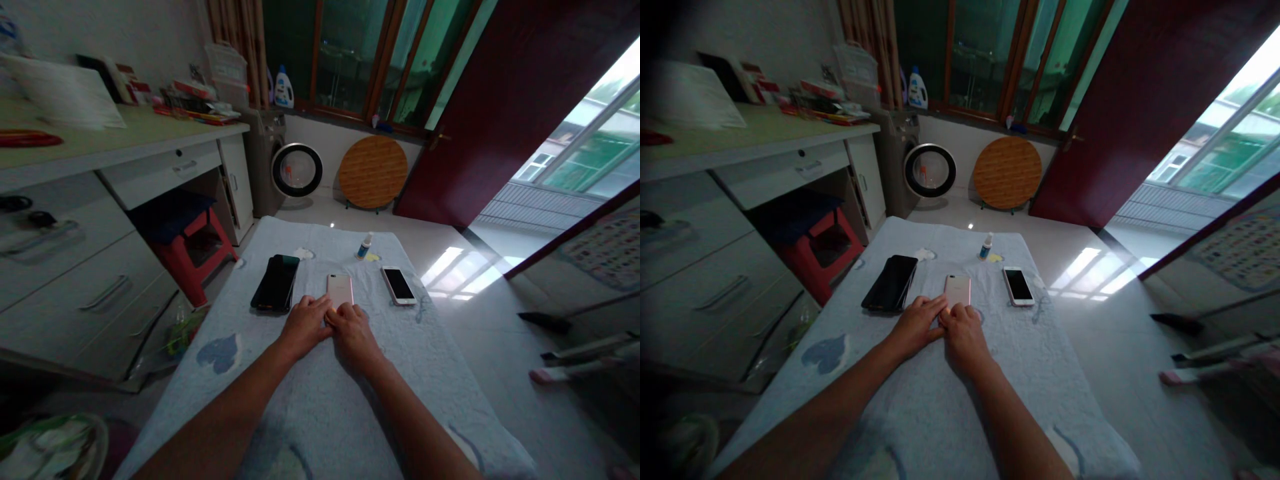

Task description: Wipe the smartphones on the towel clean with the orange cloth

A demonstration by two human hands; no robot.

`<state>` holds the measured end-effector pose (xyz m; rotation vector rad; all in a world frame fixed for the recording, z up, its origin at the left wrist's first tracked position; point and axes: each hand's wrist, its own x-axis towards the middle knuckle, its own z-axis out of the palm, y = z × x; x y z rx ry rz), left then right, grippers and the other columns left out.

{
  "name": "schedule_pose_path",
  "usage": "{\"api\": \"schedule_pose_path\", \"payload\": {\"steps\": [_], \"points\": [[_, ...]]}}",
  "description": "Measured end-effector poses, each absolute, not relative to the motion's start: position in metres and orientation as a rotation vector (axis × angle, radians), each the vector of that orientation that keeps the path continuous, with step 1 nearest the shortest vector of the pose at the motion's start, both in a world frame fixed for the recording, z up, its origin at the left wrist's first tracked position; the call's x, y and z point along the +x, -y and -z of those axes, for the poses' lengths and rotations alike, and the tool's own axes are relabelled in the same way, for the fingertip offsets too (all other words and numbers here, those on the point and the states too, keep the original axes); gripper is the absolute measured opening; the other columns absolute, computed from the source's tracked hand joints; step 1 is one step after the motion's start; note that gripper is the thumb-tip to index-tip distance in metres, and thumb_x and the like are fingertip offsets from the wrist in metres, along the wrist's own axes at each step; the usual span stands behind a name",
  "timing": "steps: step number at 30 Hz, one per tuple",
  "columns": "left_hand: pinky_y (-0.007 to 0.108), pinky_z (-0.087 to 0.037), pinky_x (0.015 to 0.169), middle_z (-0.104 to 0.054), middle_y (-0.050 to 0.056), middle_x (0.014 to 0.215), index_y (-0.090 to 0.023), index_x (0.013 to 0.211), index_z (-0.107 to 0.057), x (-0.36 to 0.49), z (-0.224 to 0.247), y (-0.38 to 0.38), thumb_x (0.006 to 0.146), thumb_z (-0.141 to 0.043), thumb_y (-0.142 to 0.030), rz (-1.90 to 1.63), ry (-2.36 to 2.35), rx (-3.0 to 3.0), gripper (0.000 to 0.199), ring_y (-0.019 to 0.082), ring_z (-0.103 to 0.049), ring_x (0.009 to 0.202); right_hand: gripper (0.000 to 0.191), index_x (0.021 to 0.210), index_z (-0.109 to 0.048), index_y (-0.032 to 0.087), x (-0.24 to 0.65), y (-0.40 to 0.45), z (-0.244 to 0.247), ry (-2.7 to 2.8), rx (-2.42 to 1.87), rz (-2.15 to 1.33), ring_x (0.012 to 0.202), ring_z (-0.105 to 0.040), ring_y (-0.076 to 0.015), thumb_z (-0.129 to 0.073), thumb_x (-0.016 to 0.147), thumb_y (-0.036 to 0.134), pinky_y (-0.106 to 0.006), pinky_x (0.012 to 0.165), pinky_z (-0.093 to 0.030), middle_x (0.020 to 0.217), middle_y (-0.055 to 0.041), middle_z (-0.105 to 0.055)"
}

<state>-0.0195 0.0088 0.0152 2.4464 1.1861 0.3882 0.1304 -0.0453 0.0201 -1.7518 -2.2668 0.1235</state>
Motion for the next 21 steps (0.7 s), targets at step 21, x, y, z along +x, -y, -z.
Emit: {"api": "schedule_pose_path", "payload": {"steps": [21], "points": [[0.045, -0.039, 0.098, -0.056, 0.011, 0.133, -0.018, 0.130, -0.051, -0.017, -0.009, -0.007, 0.073, -0.073, -0.044, -0.597, -1.235, 2.457, 0.067, 0.033, -0.048, 0.115, 0.021, 0.092, -0.060, 0.018, 0.187, 0.053, -0.004, 1.633, -1.962, 0.125, 0.091, -0.051, -0.0243, -0.050, 0.075, 0.014, -0.040, 0.084, -0.038, 0.094, -0.0080, -0.058]]}}
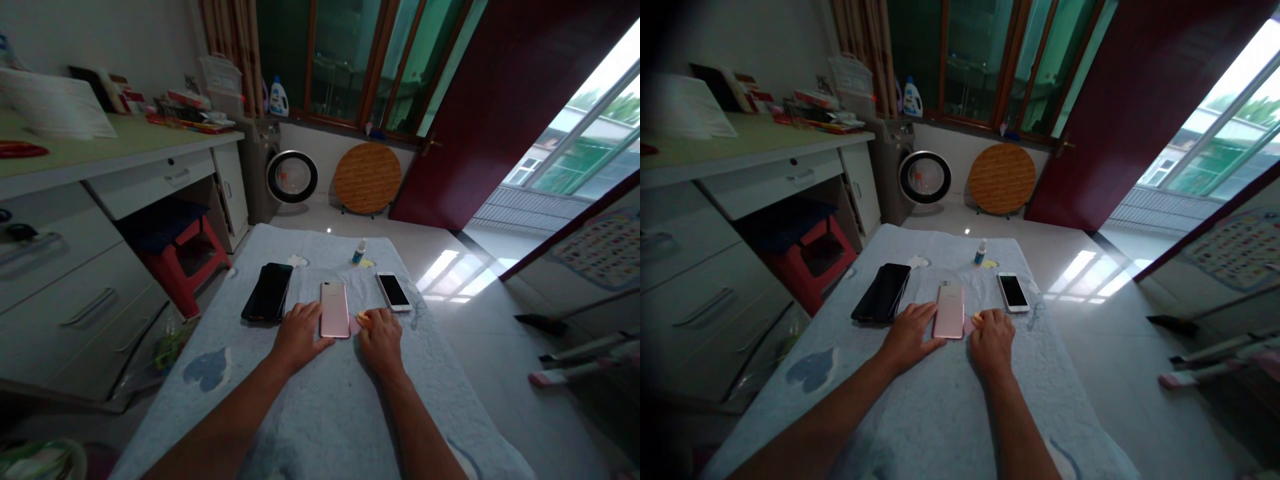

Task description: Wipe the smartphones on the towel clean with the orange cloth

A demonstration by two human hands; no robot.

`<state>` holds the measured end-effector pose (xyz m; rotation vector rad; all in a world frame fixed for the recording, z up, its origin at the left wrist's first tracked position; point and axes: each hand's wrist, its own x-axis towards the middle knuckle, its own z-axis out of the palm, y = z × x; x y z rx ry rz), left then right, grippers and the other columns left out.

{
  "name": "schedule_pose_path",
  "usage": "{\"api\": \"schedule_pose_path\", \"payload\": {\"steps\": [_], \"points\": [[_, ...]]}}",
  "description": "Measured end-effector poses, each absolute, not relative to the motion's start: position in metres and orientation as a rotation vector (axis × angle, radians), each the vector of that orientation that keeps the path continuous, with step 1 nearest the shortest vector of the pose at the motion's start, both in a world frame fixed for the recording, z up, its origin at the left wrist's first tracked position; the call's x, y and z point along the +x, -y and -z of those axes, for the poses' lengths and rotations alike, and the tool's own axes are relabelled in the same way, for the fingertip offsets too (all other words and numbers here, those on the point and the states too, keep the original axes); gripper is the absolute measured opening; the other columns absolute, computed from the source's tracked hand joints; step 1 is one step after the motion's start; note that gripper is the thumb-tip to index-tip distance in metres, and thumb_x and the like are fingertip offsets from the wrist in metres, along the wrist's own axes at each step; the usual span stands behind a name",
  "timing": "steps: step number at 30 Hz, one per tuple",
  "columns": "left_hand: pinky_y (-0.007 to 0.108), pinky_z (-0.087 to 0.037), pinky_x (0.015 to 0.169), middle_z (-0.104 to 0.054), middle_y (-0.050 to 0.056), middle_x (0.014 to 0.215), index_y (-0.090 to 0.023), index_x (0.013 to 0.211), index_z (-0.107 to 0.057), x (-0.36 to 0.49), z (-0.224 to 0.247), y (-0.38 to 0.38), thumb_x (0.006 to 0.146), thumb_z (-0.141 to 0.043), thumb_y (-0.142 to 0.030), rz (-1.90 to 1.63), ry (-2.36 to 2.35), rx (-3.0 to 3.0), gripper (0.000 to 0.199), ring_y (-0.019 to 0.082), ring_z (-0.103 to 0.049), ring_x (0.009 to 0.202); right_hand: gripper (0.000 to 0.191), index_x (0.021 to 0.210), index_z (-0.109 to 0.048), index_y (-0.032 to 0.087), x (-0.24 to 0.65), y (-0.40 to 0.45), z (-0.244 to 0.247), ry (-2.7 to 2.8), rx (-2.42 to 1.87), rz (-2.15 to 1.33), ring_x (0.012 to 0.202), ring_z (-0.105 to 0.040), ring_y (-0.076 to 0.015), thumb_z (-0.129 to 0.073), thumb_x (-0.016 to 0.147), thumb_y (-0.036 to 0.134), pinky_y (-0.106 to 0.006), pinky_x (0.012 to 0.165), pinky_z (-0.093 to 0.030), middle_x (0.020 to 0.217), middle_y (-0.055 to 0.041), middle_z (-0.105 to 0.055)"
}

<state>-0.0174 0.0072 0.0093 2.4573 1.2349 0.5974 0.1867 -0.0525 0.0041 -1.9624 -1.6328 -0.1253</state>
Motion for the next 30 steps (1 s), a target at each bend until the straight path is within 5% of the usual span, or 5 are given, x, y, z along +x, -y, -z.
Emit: {"api": "schedule_pose_path", "payload": {"steps": [5, 8, 14, 22, 30], "points": [[0.043, -0.040, 0.096, -0.060, 0.011, 0.126, -0.018, 0.129, -0.051, -0.016, -0.011, -0.005, 0.075, -0.071, -0.043, -0.606, -1.238, 2.447, 0.063, 0.031, -0.050, 0.110, 0.040, 0.113, -0.059, 0.018, 0.184, 0.056, -0.011, 1.596, -1.940, 0.360, 0.111, -0.045, -0.0321, -0.058, 0.075, 0.027, -0.051, 0.095, -0.030, 0.119, -0.0129, -0.055], [0.041, -0.040, 0.094, -0.062, 0.010, 0.122, -0.019, 0.126, -0.052, -0.015, -0.014, -0.004, 0.076, -0.071, -0.040, -0.606, -1.226, 2.444, 0.057, 0.030, -0.052, 0.108, 0.036, 0.114, -0.059, 0.018, 0.173, 0.058, -0.019, 1.591, -1.821, 0.446, 0.117, -0.041, -0.0332, -0.056, 0.080, 0.029, -0.053, 0.099, -0.027, 0.125, -0.0130, -0.052], [0.038, -0.042, 0.088, -0.066, 0.007, 0.113, -0.021, 0.120, -0.055, -0.013, -0.016, -0.001, 0.077, -0.069, -0.034, -0.604, -1.262, 2.422, 0.047, 0.028, -0.055, 0.100, 0.023, 0.107, -0.060, 0.018, 0.140, 0.060, -0.021, 1.896, -1.704, 0.191, 0.106, -0.049, -0.0245, -0.045, 0.090, 0.018, -0.039, 0.095, -0.035, 0.117, -0.0099, -0.058], [0.040, -0.043, 0.096, -0.064, 0.009, 0.123, -0.018, 0.126, -0.054, -0.013, -0.014, -0.002, 0.078, -0.064, -0.028, -0.693, -1.211, 2.397, 0.050, 0.027, -0.056, 0.106, 0.017, 0.103, -0.058, 0.019, 0.126, 0.056, -0.017, 1.884, -2.068, 0.126, 0.097, -0.048, -0.0258, -0.048, 0.090, 0.022, -0.040, 0.089, -0.035, 0.102, -0.0098, -0.058], [0.043, -0.042, 0.104, -0.062, 0.010, 0.128, -0.016, 0.126, -0.058, -0.008, -0.014, -0.001, 0.074, -0.052, -0.013, -0.734, -1.220, 2.187, 0.053, 0.027, -0.055, 0.117, 0.024, 0.105, -0.057, 0.020, 0.127, 0.055, -0.012, 1.912, -1.948, 0.103, 0.097, -0.047, -0.0270, -0.058, 0.083, 0.031, -0.039, 0.084, -0.037, 0.105, -0.0101, -0.056]]}}
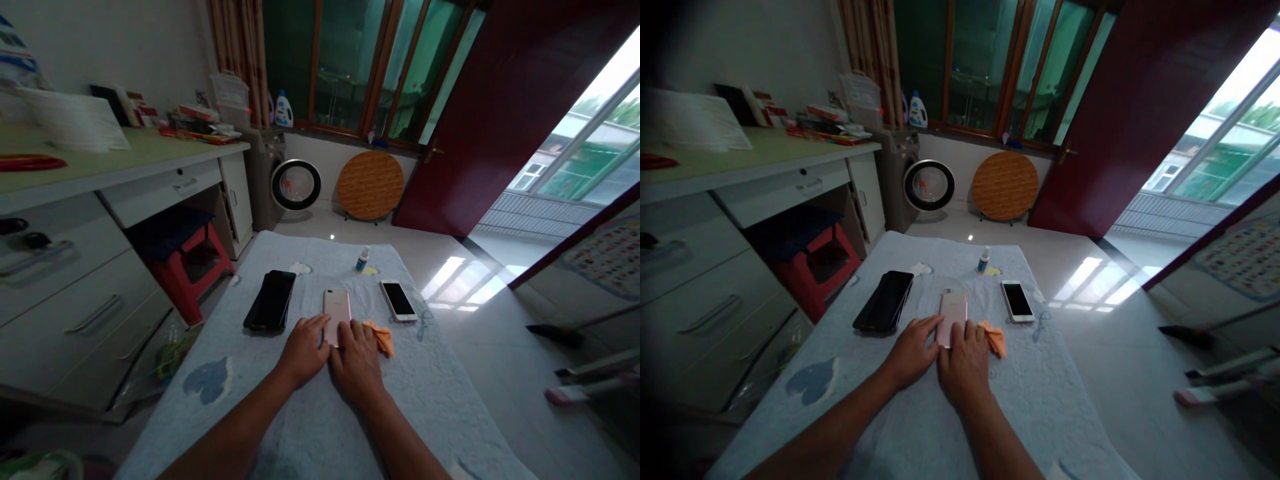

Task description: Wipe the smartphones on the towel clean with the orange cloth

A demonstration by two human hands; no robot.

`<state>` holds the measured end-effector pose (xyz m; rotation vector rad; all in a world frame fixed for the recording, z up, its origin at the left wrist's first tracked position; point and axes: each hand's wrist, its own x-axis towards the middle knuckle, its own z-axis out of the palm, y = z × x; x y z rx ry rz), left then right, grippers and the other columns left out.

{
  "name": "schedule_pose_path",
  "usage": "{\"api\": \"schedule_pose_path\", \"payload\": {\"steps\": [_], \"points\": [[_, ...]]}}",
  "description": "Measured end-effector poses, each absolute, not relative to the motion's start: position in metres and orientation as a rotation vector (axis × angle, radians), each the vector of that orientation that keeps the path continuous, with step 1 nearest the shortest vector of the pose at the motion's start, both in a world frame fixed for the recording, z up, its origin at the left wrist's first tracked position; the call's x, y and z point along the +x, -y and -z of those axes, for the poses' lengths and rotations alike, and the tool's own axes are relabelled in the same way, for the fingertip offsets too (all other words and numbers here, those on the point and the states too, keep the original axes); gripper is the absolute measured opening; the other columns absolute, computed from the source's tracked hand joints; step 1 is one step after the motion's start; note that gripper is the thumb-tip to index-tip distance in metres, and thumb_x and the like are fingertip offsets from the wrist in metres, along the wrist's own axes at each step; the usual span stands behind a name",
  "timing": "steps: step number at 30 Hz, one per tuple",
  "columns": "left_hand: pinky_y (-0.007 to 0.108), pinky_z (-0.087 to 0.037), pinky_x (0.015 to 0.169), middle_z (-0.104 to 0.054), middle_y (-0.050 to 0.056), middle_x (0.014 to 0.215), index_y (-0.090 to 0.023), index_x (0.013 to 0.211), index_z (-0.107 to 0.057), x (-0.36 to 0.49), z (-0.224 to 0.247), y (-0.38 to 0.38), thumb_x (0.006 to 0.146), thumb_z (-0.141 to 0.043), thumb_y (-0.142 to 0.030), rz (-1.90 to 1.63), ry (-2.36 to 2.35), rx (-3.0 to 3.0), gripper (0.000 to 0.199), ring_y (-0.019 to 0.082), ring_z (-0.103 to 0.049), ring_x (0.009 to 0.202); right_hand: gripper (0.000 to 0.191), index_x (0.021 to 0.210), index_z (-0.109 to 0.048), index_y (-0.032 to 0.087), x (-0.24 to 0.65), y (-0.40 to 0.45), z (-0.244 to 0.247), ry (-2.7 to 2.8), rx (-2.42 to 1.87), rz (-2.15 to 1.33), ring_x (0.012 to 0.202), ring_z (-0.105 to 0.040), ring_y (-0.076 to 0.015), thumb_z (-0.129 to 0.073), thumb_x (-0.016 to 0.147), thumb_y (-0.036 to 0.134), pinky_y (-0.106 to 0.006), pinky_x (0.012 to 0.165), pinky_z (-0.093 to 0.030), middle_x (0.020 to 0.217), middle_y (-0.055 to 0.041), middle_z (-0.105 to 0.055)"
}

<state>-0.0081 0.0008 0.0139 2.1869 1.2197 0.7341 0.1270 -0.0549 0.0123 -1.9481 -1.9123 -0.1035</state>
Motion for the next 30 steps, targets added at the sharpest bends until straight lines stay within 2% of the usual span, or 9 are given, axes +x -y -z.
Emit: {"api": "schedule_pose_path", "payload": {"steps": [3, 8, 13, 19, 22, 25, 30], "points": [[0.041, -0.045, 0.100, -0.064, 0.009, 0.124, -0.017, 0.124, -0.059, -0.007, -0.013, -0.002, 0.074, -0.050, -0.013, -0.801, -1.231, 2.005, 0.051, 0.025, -0.058, 0.113, 0.032, 0.107, -0.056, 0.020, 0.128, 0.055, -0.011, 1.895, -1.927, 0.113, 0.098, -0.047, -0.0278, -0.061, 0.080, 0.036, -0.039, 0.083, -0.038, 0.105, -0.0104, -0.056], [0.035, -0.052, 0.090, -0.067, 0.007, 0.117, -0.018, 0.118, -0.060, -0.006, -0.011, -0.003, 0.076, -0.049, -0.014, -0.890, -1.189, 1.717, 0.043, 0.020, -0.065, 0.101, 0.028, 0.099, -0.058, 0.020, 0.127, 0.054, -0.012, 1.872, -1.933, 0.086, 0.093, -0.048, -0.0260, -0.063, 0.080, 0.040, -0.037, 0.081, -0.037, 0.097, -0.0084, -0.056], [0.036, -0.051, 0.094, -0.068, 0.009, 0.115, -0.016, 0.114, -0.060, -0.004, -0.010, -0.006, 0.078, -0.050, -0.015, -0.964, -1.110, 1.535, 0.038, 0.021, -0.064, 0.108, 0.025, 0.094, -0.060, 0.019, 0.127, 0.053, -0.016, 1.865, -1.907, 0.088, 0.089, -0.048, -0.0238, -0.064, 0.077, 0.038, -0.035, 0.080, -0.036, 0.091, -0.0069, -0.056], [0.037, -0.054, 0.089, -0.071, 0.008, 0.107, -0.016, 0.110, -0.058, -0.004, -0.019, -0.006, 0.081, -0.046, -0.019, -1.002, -0.971, 1.358, 0.031, 0.021, -0.067, 0.101, 0.022, 0.090, -0.059, 0.020, 0.128, 0.055, -0.024, 1.850, -1.827, 0.023, 0.086, -0.051, -0.0215, -0.063, 0.077, 0.037, -0.032, 0.077, -0.037, 0.090, -0.0052, -0.058], [0.038, -0.052, 0.094, -0.070, 0.010, 0.111, -0.016, 0.111, -0.057, -0.003, -0.023, -0.003, 0.081, -0.047, -0.021, -1.034, -0.897, 1.318, 0.032, 0.022, -0.065, 0.107, 0.019, 0.089, -0.059, 0.020, 0.129, 0.054, -0.026, 1.817, -1.784, -0.031, 0.084, -0.052, -0.0204, -0.061, 0.080, 0.036, -0.031, 0.076, -0.040, 0.090, -0.0052, -0.060], [0.039, -0.048, 0.099, -0.067, 0.010, 0.117, -0.017, 0.113, -0.056, -0.001, -0.023, -0.001, 0.082, -0.047, -0.020, -1.030, -0.820, 1.317, 0.033, 0.021, -0.062, 0.114, 0.016, 0.097, -0.060, 0.019, 0.130, 0.053, -0.025, 1.779, -1.705, -0.066, 0.088, -0.055, -0.0203, -0.053, 0.086, 0.029, -0.031, 0.078, -0.043, 0.095, -0.0068, -0.061], [0.039, -0.047, 0.101, -0.066, 0.009, 0.120, -0.017, 0.117, -0.056, 0.003, -0.017, 0.001, 0.087, -0.045, -0.021, -0.970, -0.813, 1.438, 0.033, 0.020, -0.060, 0.115, 0.042, 0.128, -0.050, 0.018, 0.133, 0.051, -0.015, 1.688, -1.607, -0.019, 0.099, -0.059, -0.0224, -0.042, 0.088, 0.018, -0.037, 0.085, -0.049, 0.108, -0.0111, -0.064]]}}
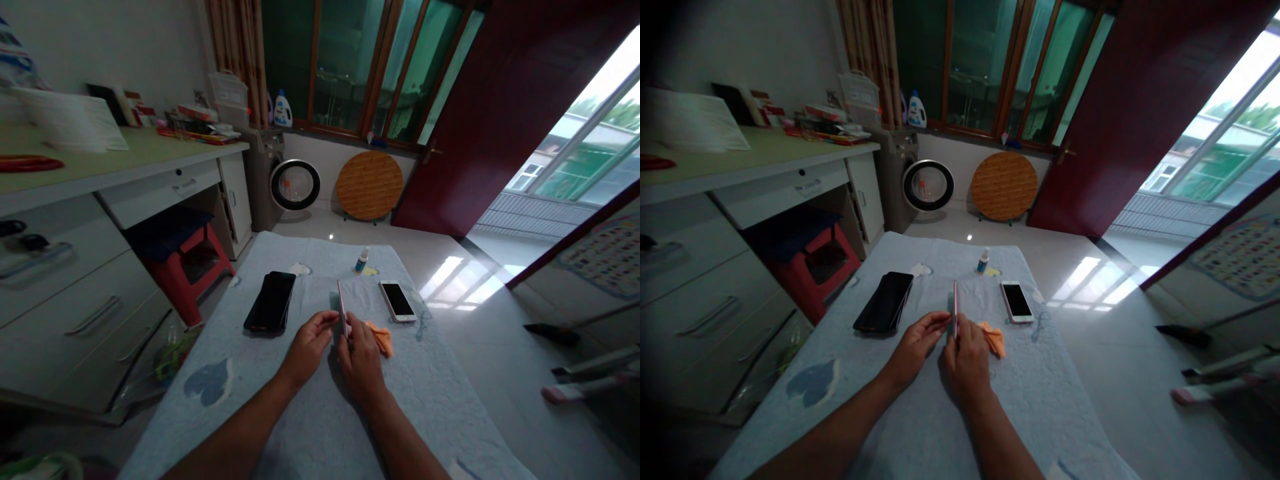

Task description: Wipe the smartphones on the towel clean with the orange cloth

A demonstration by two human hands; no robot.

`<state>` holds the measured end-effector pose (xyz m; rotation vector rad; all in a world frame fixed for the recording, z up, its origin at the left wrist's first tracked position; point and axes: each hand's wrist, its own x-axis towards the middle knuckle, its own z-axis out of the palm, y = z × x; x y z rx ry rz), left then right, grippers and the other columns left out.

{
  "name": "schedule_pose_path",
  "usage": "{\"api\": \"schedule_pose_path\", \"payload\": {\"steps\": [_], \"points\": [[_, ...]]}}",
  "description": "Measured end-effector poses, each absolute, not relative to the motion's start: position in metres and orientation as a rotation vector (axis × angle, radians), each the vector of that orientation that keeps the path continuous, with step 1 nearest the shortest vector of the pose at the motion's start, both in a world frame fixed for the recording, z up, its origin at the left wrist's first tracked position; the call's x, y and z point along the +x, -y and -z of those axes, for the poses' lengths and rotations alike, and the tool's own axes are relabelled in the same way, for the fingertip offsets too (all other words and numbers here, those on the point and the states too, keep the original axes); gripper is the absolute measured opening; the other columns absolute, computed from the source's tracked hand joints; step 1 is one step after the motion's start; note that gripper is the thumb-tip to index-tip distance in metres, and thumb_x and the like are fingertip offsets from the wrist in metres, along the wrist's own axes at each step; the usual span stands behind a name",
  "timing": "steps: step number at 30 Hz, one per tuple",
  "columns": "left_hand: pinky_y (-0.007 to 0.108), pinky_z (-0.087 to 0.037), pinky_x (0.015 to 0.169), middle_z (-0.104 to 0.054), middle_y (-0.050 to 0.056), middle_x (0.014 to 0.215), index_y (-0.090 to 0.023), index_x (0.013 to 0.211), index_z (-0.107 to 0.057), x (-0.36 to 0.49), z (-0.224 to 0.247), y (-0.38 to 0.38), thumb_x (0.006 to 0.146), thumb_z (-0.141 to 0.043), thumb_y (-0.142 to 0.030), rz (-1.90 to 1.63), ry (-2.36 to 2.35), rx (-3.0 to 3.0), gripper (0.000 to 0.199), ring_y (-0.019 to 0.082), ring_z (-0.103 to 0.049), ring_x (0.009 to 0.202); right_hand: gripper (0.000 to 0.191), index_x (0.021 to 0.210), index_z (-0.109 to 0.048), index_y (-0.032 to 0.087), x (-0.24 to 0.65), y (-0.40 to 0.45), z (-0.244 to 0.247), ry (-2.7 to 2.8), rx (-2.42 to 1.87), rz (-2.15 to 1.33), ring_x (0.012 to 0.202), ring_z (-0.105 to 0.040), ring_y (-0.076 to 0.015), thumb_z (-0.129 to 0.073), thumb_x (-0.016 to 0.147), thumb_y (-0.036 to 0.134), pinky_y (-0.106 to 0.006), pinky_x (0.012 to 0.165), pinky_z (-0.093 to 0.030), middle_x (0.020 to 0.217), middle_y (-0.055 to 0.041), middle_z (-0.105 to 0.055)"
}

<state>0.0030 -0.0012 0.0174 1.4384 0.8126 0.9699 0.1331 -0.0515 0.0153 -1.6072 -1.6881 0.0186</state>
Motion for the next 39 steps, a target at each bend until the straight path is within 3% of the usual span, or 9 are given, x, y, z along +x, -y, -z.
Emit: {"api": "schedule_pose_path", "payload": {"steps": [4, 12, 21, 25, 31, 39], "points": [[0.040, -0.043, 0.105, -0.062, 0.007, 0.124, -0.020, 0.117, -0.058, 0.002, -0.012, 0.000, 0.085, -0.045, -0.018, -1.023, -0.945, 1.604, 0.035, 0.020, -0.056, 0.118, 0.049, 0.132, -0.049, 0.013, 0.138, 0.049, -0.002, 1.622, -1.590, 0.058, 0.109, -0.059, -0.0231, -0.035, 0.085, 0.012, -0.039, 0.092, -0.048, 0.118, -0.0146, -0.063], [0.047, -0.026, 0.117, -0.047, 0.009, 0.139, -0.020, 0.124, -0.052, 0.001, -0.006, -0.002, 0.078, -0.042, -0.008, -1.110, -1.187, 1.782, 0.049, 0.023, -0.039, 0.135, 0.043, 0.121, -0.057, 0.015, 0.137, 0.047, 0.001, 1.552, -1.707, -0.017, 0.100, -0.059, -0.0245, -0.038, 0.083, 0.012, -0.041, 0.090, -0.047, 0.106, -0.0129, -0.066], [0.040, -0.042, 0.108, -0.036, 0.009, 0.146, -0.022, 0.131, -0.043, 0.003, 0.000, -0.005, 0.079, -0.038, -0.008, -1.058, -1.108, 1.649, 0.054, 0.021, -0.040, 0.136, 0.035, 0.108, -0.061, 0.017, 0.138, 0.048, -0.004, 1.656, -1.921, 0.038, 0.094, -0.055, -0.0254, -0.042, 0.080, 0.007, -0.037, 0.084, -0.042, 0.097, -0.0112, -0.061], [0.040, -0.042, 0.108, -0.034, 0.009, 0.148, -0.023, 0.130, -0.043, 0.004, 0.000, -0.006, 0.077, -0.039, -0.008, -1.055, -1.011, 1.541, 0.056, 0.021, -0.040, 0.135, 0.024, 0.105, -0.062, 0.017, 0.135, 0.050, -0.010, 1.697, -1.974, 0.128, 0.093, -0.052, -0.0279, -0.050, 0.084, 0.019, -0.041, 0.085, -0.040, 0.096, -0.0116, -0.060], [0.039, -0.041, 0.108, -0.036, 0.010, 0.147, -0.022, 0.133, -0.039, 0.005, 0.005, -0.009, 0.078, -0.040, -0.008, -1.058, -0.977, 1.470, 0.057, 0.021, -0.040, 0.136, 0.061, 0.128, -0.051, 0.015, 0.129, 0.050, -0.008, 1.739, -1.998, 0.148, 0.097, -0.050, -0.0320, -0.064, 0.078, 0.047, -0.045, 0.086, -0.039, 0.106, -0.0150, -0.057], [0.042, -0.040, 0.108, -0.046, 0.011, 0.136, -0.019, 0.128, -0.045, 0.004, 0.011, -0.012, 0.078, -0.041, -0.009, -1.134, -1.080, 1.419, 0.051, 0.022, -0.044, 0.131, 0.063, 0.131, -0.051, 0.013, 0.121, 0.050, -0.010, 1.718, -2.102, 0.113, 0.099, -0.049, -0.0328, -0.063, 0.073, 0.034, -0.045, 0.089, -0.037, 0.108, -0.0158, -0.057]]}}
